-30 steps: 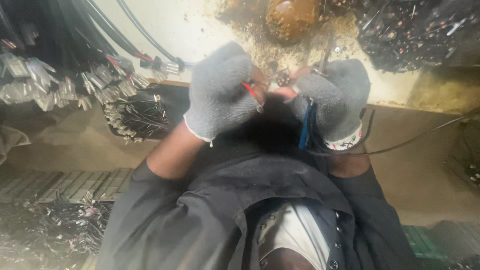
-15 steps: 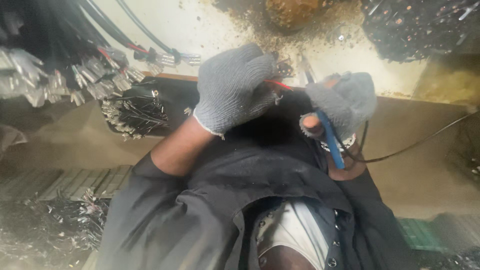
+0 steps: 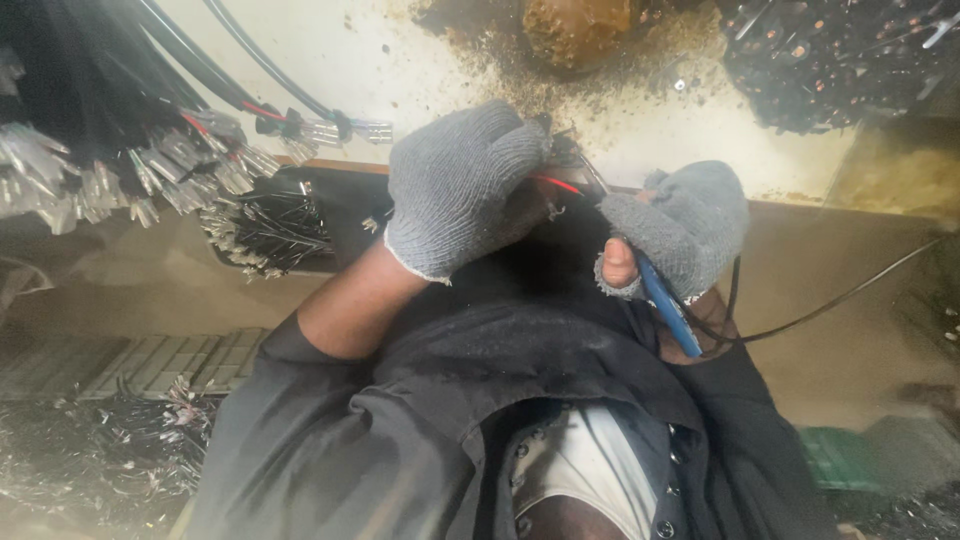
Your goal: The person solders wires to connectors at a workbench. They hold a red wire, position it against a connector, apply the soldering iron to the joint, and use pliers to handle and adjust the work, repeating the process on additional wire ends.
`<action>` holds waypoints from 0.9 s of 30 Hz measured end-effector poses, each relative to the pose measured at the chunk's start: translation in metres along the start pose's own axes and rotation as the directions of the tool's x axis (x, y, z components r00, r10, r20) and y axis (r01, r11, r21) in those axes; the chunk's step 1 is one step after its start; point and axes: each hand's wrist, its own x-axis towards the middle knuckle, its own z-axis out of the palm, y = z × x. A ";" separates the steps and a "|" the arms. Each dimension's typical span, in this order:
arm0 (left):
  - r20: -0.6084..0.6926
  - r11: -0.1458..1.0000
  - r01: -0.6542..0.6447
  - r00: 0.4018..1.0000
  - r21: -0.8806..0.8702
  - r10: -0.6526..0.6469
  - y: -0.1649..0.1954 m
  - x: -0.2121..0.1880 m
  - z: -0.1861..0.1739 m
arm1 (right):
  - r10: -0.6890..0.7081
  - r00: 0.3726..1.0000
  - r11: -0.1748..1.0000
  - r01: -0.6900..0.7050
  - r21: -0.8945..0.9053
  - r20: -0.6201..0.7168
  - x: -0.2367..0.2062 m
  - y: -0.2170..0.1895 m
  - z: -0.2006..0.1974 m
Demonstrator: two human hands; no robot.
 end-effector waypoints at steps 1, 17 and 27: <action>0.002 1.000 0.002 1.000 0.000 -0.002 0.000 0.000 0.000 | 0.121 0.992 0.988 -0.125 0.095 0.041 -0.001 0.002 0.000; -0.014 1.000 -0.011 1.000 0.007 0.011 0.000 0.000 -0.001 | -0.103 0.990 0.962 0.124 -0.244 0.100 0.015 -0.008 -0.010; -0.002 1.000 -0.011 1.000 0.002 0.011 0.000 0.001 -0.001 | 0.539 0.750 0.710 -0.650 0.272 0.385 0.014 -0.003 -0.004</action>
